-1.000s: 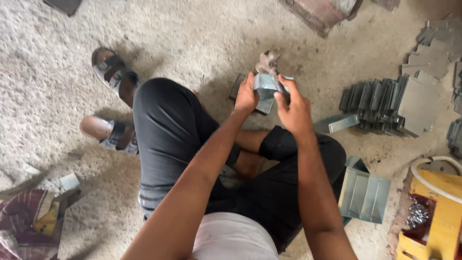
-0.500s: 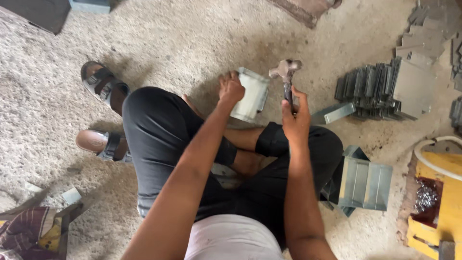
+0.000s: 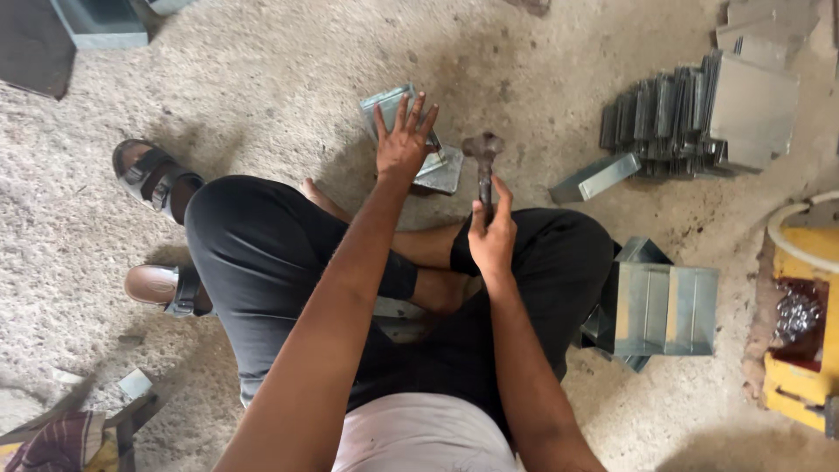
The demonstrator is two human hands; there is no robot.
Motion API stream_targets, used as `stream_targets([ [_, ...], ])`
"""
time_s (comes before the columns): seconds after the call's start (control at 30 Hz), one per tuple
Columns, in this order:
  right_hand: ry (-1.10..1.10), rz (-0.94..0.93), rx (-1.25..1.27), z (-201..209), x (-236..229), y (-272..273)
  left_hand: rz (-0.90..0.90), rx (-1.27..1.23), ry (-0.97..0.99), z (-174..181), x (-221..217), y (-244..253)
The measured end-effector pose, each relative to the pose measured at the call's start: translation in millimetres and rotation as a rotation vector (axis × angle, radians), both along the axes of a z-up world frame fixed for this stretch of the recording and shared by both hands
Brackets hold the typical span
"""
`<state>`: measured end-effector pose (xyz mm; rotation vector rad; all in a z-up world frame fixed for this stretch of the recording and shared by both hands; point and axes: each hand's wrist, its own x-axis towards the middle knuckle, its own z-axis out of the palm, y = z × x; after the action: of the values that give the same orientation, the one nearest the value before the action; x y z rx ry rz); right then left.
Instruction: The person sits on the floor and uses a hammer to strike a small metal box placed on a metal block. They repeatedly hit the box to shape it, occasionally adjusting its position and picking up new pieces from a nearby pile.
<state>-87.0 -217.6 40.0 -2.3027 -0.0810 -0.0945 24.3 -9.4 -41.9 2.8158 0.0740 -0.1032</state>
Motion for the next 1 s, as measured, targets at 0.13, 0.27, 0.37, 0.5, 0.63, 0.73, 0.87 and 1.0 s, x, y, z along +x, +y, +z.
stream_targets([
  [0.13, -0.069, 0.104, -0.025, 1, -5, 5, -0.053, 0.052, -0.064, -8, -6, -4],
  [0.27, -0.189, 0.083, -0.017, 9, 4, 15, -0.062, 0.084, -0.053, -11, 8, 3],
  [0.37, -0.024, 0.019, 0.149, 15, -3, 9, -0.061, 0.070, -0.045, -16, -3, -4],
  [0.5, -0.217, 0.222, -0.035, 26, 8, 15, -0.081, 0.088, 0.026, 3, -1, 2],
  [0.63, -0.170, 0.171, -0.091, 12, 14, 16, -0.031, 0.046, 0.030, 5, 6, 4],
  [0.73, 0.045, 0.025, -0.117, -16, -7, 7, 0.034, -0.031, 0.022, -17, -3, -7],
  [0.87, 0.029, -0.001, -0.108, -44, 8, 1, 0.115, -0.535, -0.455, -22, 17, 13],
  [1.0, 0.180, -0.059, 0.023, -57, 9, -7, -0.005, -0.452, -0.159, -19, -32, 50],
])
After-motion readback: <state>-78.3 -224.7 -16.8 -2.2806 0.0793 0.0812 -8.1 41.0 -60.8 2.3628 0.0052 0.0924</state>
